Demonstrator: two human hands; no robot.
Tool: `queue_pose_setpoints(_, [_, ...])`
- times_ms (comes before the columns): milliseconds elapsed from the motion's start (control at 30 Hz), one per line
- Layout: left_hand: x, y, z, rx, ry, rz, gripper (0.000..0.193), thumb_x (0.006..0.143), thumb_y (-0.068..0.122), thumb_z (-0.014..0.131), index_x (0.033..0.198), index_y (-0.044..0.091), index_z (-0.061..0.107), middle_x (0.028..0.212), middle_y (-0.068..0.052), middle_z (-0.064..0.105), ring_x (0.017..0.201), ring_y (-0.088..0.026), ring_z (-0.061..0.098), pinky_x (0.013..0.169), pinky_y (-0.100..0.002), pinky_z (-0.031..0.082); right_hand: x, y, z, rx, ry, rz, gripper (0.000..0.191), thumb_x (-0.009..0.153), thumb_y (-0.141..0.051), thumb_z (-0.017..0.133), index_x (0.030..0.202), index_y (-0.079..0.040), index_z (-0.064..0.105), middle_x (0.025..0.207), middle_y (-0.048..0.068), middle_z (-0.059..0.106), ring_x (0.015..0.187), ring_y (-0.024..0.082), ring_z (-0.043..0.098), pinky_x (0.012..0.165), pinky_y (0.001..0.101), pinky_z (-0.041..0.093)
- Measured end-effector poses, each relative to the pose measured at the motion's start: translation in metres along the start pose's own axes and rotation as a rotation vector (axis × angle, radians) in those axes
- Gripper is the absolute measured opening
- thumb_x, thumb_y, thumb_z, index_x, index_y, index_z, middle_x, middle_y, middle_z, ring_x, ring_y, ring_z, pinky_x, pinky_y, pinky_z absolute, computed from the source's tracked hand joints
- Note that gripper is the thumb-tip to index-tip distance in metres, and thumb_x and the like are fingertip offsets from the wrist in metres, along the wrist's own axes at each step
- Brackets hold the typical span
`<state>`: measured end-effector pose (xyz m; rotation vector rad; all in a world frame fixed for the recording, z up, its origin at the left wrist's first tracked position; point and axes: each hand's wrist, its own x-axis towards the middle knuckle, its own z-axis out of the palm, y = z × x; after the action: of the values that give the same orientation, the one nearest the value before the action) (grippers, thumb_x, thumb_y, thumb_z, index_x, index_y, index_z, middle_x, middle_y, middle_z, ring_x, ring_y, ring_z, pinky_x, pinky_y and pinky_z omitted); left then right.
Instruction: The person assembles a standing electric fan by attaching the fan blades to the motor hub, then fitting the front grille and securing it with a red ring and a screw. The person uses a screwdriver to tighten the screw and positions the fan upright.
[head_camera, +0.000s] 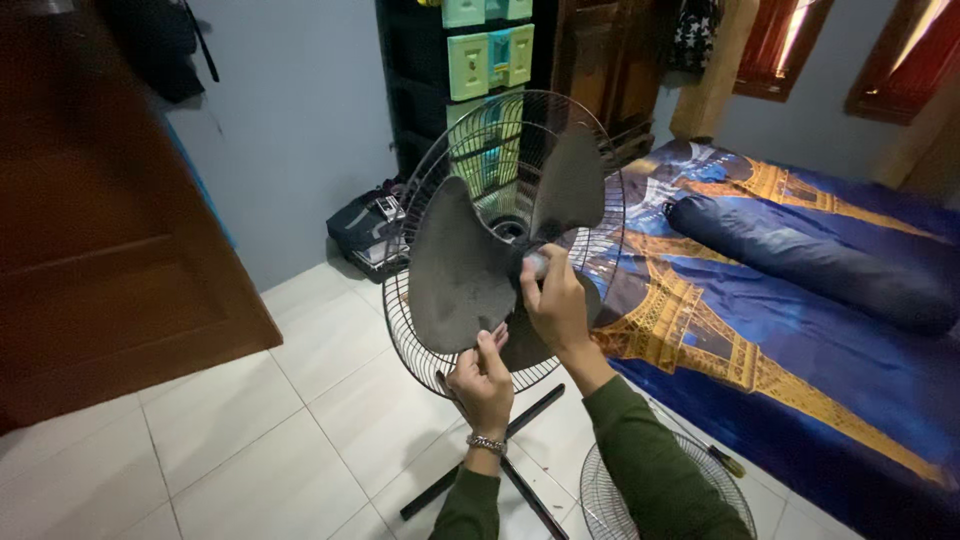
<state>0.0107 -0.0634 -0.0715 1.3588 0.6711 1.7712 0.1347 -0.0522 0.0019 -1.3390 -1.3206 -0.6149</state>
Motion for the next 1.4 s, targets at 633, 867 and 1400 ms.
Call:
queue_pose_setpoints(633, [0.038, 0.017, -0.023, 0.016, -0.032, 0.009, 0.032, 0.103, 0.013, 0.057, 0.079, -0.007, 0.063, 0.088, -0.021, 0.078, 0.083, -0.022, 0.08, 0.074, -0.031, 0.068, 0.027, 0.035, -0.012, -0.21, -0.328, -0.492, 0.021, 0.1, -0.024, 0.071, 0.103, -0.008, 0.057, 0.08, 0.011, 0.061, 0.059, 0.028, 0.064, 0.048, 0.041, 0.05])
queue_pose_setpoints(867, [0.021, 0.022, -0.026, 0.115, 0.068, -0.071, 0.044, 0.107, 0.016, 0.061, 0.069, -0.004, 0.051, 0.079, -0.019, 0.075, 0.079, -0.02, 0.079, 0.062, -0.029, 0.056, -0.002, 0.002, -0.053, 0.01, -0.146, -0.267, 0.038, 0.102, -0.026, 0.069, 0.128, -0.006, 0.051, 0.094, 0.011, 0.064, 0.072, 0.026, 0.064, 0.061, 0.0353, 0.052])
queue_pose_setpoints(1400, [-0.148, -0.023, -0.111, 0.255, -0.336, -0.385, 0.02, 0.106, 0.011, 0.059, 0.095, -0.004, 0.068, 0.085, -0.014, 0.075, 0.074, -0.019, 0.074, 0.069, -0.029, 0.06, -0.412, -0.005, -0.176, 0.162, -0.36, 1.224, 0.011, 0.091, -0.012, 0.071, 0.099, -0.006, 0.066, 0.069, -0.003, 0.056, 0.06, 0.006, 0.046, 0.054, 0.0244, 0.04])
